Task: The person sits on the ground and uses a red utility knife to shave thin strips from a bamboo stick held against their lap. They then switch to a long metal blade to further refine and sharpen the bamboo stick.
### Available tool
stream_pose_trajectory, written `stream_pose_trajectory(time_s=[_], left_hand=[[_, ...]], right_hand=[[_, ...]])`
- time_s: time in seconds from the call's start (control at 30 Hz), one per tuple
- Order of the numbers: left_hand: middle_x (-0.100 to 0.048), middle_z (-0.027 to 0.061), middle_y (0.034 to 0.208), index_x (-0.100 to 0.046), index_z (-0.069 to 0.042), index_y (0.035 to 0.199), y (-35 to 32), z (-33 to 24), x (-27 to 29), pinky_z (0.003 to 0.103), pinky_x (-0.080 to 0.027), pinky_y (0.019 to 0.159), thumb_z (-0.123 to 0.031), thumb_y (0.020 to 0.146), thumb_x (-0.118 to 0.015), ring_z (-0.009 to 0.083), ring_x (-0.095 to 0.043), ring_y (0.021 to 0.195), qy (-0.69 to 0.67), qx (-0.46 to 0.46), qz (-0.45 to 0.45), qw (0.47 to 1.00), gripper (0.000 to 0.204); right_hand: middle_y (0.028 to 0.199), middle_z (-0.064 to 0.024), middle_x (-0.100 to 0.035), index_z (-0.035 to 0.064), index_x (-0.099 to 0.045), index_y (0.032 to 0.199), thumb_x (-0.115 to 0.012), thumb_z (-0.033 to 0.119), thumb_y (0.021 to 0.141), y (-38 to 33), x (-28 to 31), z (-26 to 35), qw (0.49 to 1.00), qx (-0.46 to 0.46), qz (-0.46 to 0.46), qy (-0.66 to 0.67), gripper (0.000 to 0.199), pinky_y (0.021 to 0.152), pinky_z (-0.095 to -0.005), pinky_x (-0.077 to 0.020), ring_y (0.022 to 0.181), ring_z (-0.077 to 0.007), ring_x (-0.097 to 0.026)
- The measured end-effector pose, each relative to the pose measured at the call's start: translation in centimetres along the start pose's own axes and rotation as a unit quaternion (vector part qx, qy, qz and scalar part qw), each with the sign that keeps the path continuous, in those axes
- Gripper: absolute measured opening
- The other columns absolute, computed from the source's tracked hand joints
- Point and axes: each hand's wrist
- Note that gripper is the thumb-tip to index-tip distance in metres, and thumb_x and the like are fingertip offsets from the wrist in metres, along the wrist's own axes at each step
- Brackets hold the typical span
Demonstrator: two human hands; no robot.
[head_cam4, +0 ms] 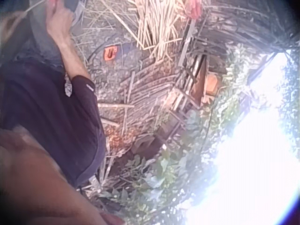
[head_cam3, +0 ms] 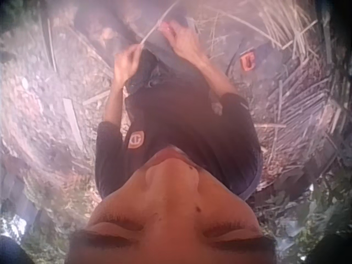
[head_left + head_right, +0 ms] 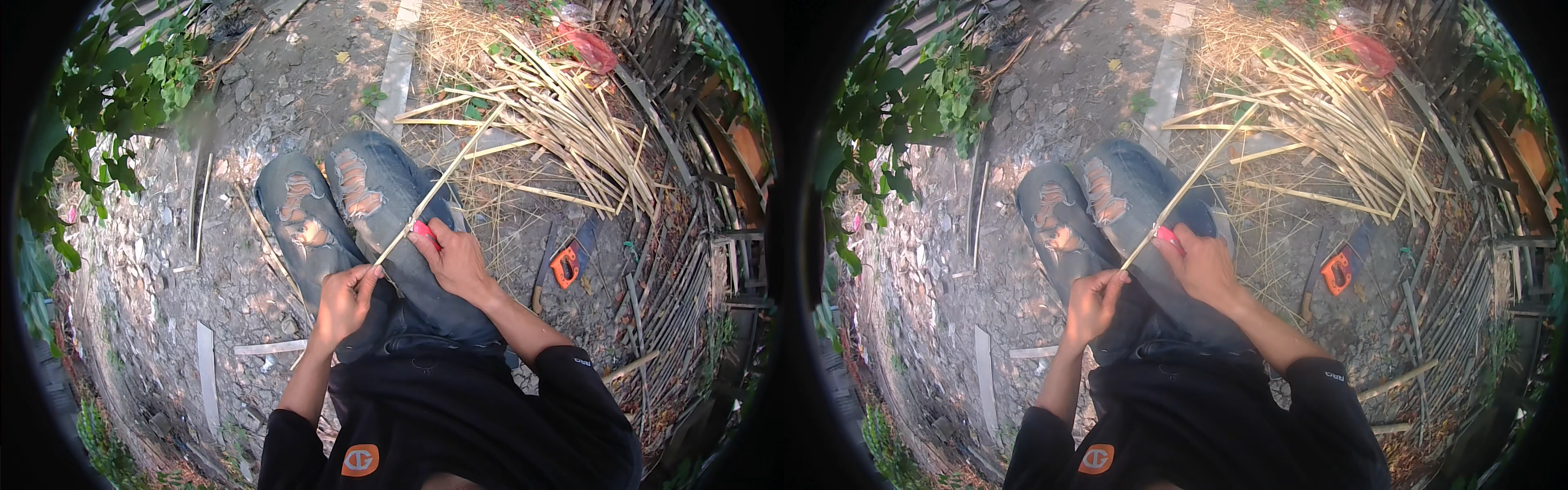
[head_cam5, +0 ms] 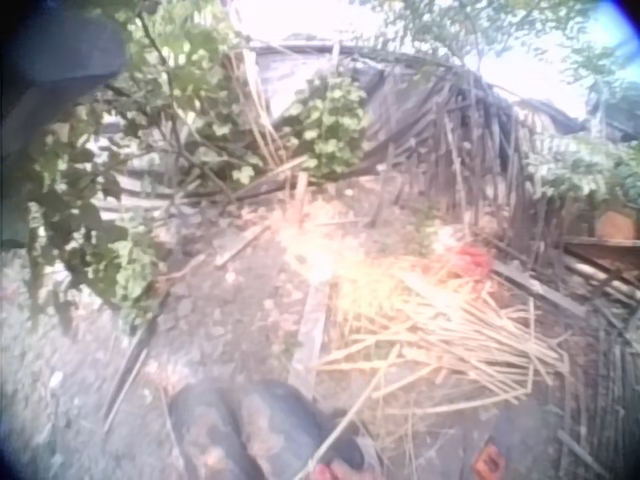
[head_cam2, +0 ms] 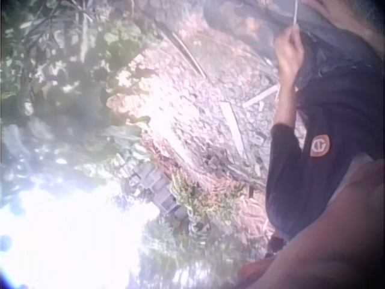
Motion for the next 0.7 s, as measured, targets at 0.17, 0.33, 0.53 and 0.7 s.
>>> stream_pose_trajectory(time_s=[0.17,0.33,0.53,0.7], left_hand=[[-0.050,-0.0052,0.061,-0.076,0.001,0.094,2.1,-1.0,0.7,0.025,-0.035,0.052,-0.026,0.108,-0.063,0.0040,-0.044,0.057,-0.191,0.151,0.124,0.962,0.033],[-0.054,-0.0016,0.061,-0.076,0.002,0.096,2.1,-0.4,0.1,0.028,-0.039,0.053,-0.024,0.107,-0.065,0.0061,-0.046,0.057,-0.129,0.106,0.086,0.982,0.030],[-0.068,0.0204,0.074,-0.077,0.002,0.101,0.5,-2.4,0.2,0.040,-0.052,0.062,-0.017,0.102,-0.068,0.0303,-0.067,0.063,0.043,0.000,-0.042,0.998,0.021],[-0.071,0.0244,0.084,-0.077,-0.002,0.102,0.2,-2.4,0.2,0.047,-0.055,0.065,-0.015,0.099,-0.070,0.0448,-0.070,0.075,0.089,-0.034,-0.068,0.993,0.016]], right_hand=[[0.062,-0.0093,-0.047,0.0027,-0.063,0.092,-0.063,0.033,0.107,0.2,0.1,-2.5,0.970,-0.056,0.070,0.225,0.034,0.055,-0.0337,-0.0400,0.055,-0.0159,-0.049],[0.062,-0.0096,-0.056,0.0043,-0.068,0.091,-0.071,0.037,0.099,1.1,1.1,-2.6,0.943,-0.058,0.094,0.315,0.034,0.057,-0.0370,-0.0447,0.056,-0.0240,-0.057],[0.061,-0.0046,-0.058,0.0063,-0.067,0.084,-0.091,0.026,0.078,-0.3,2.7,-1.7,0.988,0.138,-0.023,0.067,0.032,0.051,-0.0327,-0.0447,0.052,-0.0181,-0.057],[0.093,-0.0078,-0.069,0.0101,-0.077,0.108,-0.099,0.028,0.067,2.6,3.3,-0.1,0.956,0.245,-0.159,-0.007,0.050,0.054,-0.0291,-0.0494,0.060,-0.0127,-0.060]])
Point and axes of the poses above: each hand's wrist, its own y-axis towards the middle knuckle, its own x-axis out of the back of the hand, z = x × y
